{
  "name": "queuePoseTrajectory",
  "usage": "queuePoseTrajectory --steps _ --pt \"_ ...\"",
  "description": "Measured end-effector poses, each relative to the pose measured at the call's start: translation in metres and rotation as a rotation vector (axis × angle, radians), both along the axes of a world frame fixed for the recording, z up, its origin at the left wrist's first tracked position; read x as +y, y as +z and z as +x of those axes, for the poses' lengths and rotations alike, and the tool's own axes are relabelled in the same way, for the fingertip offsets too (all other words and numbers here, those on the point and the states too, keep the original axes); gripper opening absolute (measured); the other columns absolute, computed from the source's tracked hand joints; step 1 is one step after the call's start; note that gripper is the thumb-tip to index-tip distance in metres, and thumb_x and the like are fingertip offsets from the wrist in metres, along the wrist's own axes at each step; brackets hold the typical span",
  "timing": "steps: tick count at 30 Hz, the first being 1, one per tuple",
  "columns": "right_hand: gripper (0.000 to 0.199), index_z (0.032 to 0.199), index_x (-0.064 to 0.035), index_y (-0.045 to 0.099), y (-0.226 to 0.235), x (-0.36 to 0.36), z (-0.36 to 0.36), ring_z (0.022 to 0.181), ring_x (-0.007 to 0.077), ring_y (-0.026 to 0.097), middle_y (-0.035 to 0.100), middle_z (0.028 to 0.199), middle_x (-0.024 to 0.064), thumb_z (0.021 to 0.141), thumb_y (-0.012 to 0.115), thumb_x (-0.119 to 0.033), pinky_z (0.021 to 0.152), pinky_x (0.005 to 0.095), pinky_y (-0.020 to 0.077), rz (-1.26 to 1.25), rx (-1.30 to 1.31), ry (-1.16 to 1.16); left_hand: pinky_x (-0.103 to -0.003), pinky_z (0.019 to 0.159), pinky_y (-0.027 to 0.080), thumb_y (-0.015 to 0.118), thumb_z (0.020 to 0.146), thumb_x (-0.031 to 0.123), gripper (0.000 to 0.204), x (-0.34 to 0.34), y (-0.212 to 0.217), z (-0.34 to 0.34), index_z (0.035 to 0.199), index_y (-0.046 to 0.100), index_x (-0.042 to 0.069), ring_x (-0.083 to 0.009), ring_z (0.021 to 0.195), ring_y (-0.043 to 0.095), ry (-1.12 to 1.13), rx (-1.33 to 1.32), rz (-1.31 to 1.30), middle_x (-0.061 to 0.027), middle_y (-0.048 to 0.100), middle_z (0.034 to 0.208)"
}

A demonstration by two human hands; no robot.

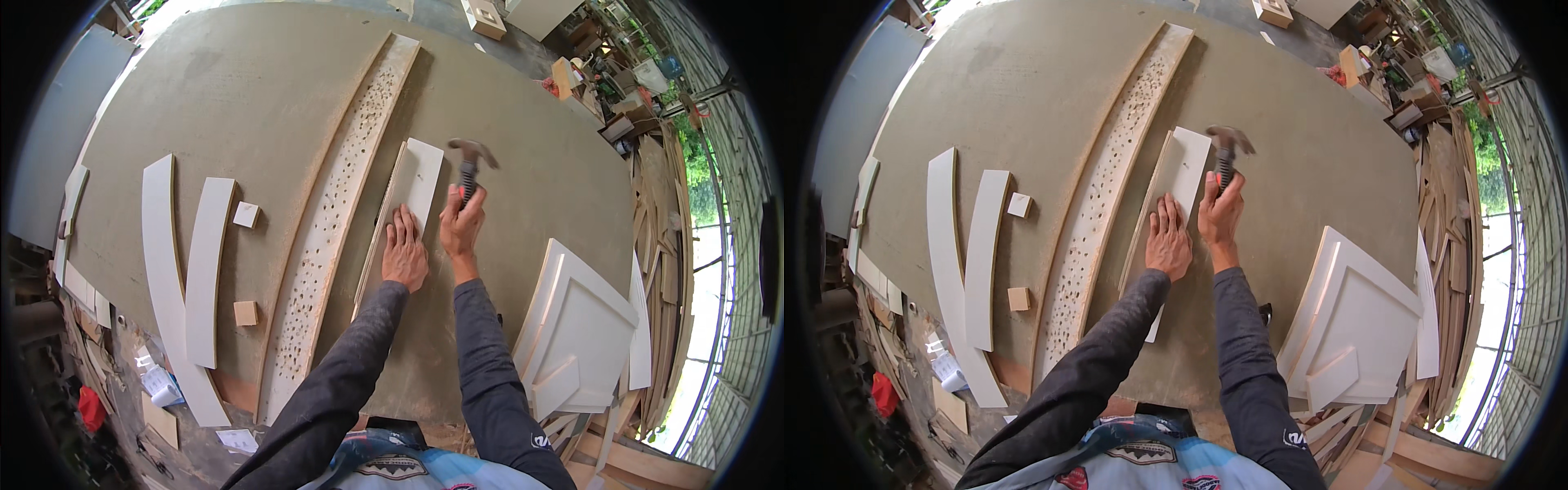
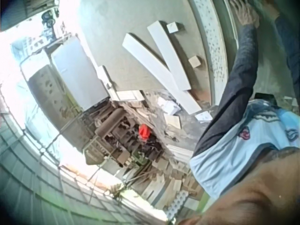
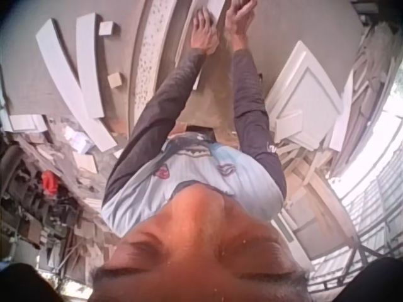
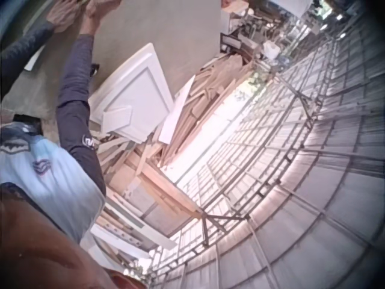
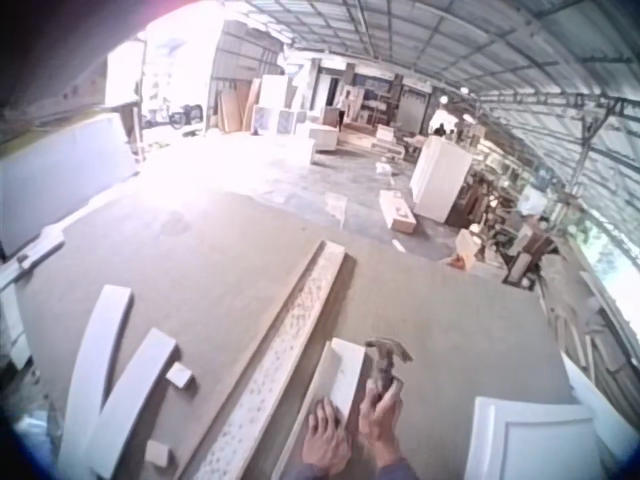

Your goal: The person assembles white-painted wood panels, hammering small nails into one piece, measuring with a tape measure, and aligning panels together by hand.

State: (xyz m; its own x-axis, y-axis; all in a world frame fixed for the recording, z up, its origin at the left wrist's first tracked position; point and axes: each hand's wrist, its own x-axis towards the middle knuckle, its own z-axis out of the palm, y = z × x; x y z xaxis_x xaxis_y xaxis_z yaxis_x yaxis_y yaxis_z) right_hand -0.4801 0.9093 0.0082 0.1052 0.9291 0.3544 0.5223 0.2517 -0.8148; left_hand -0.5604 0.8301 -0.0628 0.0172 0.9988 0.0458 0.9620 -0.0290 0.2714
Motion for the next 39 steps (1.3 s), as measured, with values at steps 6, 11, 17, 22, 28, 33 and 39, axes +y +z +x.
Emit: queuePoseTrajectory --steps 6,11,17,22,28,33,39 --pt "0.031 0.109 -0.0025 0.042 -0.053 0.008 0.026 0.069 0.0512 0.061 0.064 0.078 0.0284 0.099 0.050 -0.030 0.060 0.0579 0.0462 -0.232 -0.599 0.086 -0.048 0.119 0.019 0.045 0.090 0.025 0.072 -0.001 0.001 0.012 0.149 0.021 -0.010 -0.0384 0.148 0.015 -0.022 -0.043 0.016 -0.0257 0.016 0.158" --pt "0.034 0.114 0.0004 0.042 -0.019 0.009 0.004 0.074 0.0490 0.064 0.065 0.076 0.0277 0.098 0.051 -0.029 0.063 0.0564 0.0487 -0.017 -0.289 -0.002 -0.048 0.119 0.018 0.045 0.090 0.025 0.072 -0.002 -0.002 0.004 0.149 0.021 -0.010 -0.0385 0.148 0.014 0.000 -0.018 -0.006 -0.0257 0.016 0.158" --pt "0.036 0.110 0.0006 0.045 -0.030 0.013 0.028 0.073 0.0482 0.063 0.065 0.078 0.0263 0.096 0.055 -0.032 0.062 0.0567 0.0482 -0.234 -0.599 0.106 -0.048 0.120 0.018 0.045 0.090 0.024 0.072 -0.002 0.005 0.011 0.149 0.020 -0.011 -0.0385 0.148 0.014 -0.031 -0.052 0.004 -0.0253 0.015 0.158" --pt "0.036 0.102 0.0002 0.048 -0.009 -0.035 0.028 0.062 0.0442 0.063 0.064 0.076 0.0243 0.097 0.057 -0.034 0.056 0.0522 0.0472 0.063 -0.343 -0.034 -0.047 0.120 0.017 0.045 0.090 0.023 0.072 0.000 -0.001 0.010 0.149 0.020 -0.010 -0.0385 0.148 0.015 -0.024 -0.073 0.035 -0.0249 0.015 0.158" --pt "0.032 0.091 -0.0019 0.050 -0.014 -0.188 0.037 0.048 0.0137 0.052 0.053 0.069 0.0060 0.097 0.060 -0.032 0.043 0.0310 0.0436 -0.313 0.237 -0.106 -0.049 0.120 0.017 0.051 0.089 0.024 0.069 -0.069 0.001 -0.021 0.145 0.029 -0.010 -0.0404 0.146 0.020 -0.164 -0.273 0.073 -0.0265 0.023 0.155" --pt "0.029 0.091 -0.0028 0.051 -0.041 -0.267 0.051 0.046 0.0096 0.051 0.054 0.069 0.0046 0.099 0.059 -0.029 0.043 0.0276 0.0422 -0.365 0.176 -0.128 -0.051 0.118 0.021 0.059 0.089 0.031 0.072 -0.215 -0.008 -0.036 0.148 0.033 0.001 -0.0406 0.144 0.025 -0.230 -0.256 0.002 -0.0247 0.026 0.155" --pt "0.033 0.099 -0.0011 0.053 -0.040 -0.277 0.037 0.063 0.0256 0.062 0.062 0.076 0.0141 0.099 0.056 -0.034 0.060 0.0392 0.0484 -0.251 -0.086 0.008 -0.048 0.118 0.024 0.058 0.090 0.021 0.065 -0.255 -0.006 -0.069 0.148 0.036 0.005 -0.0368 0.145 0.025 -0.256 -0.264 0.077 -0.0201 0.028 0.154"
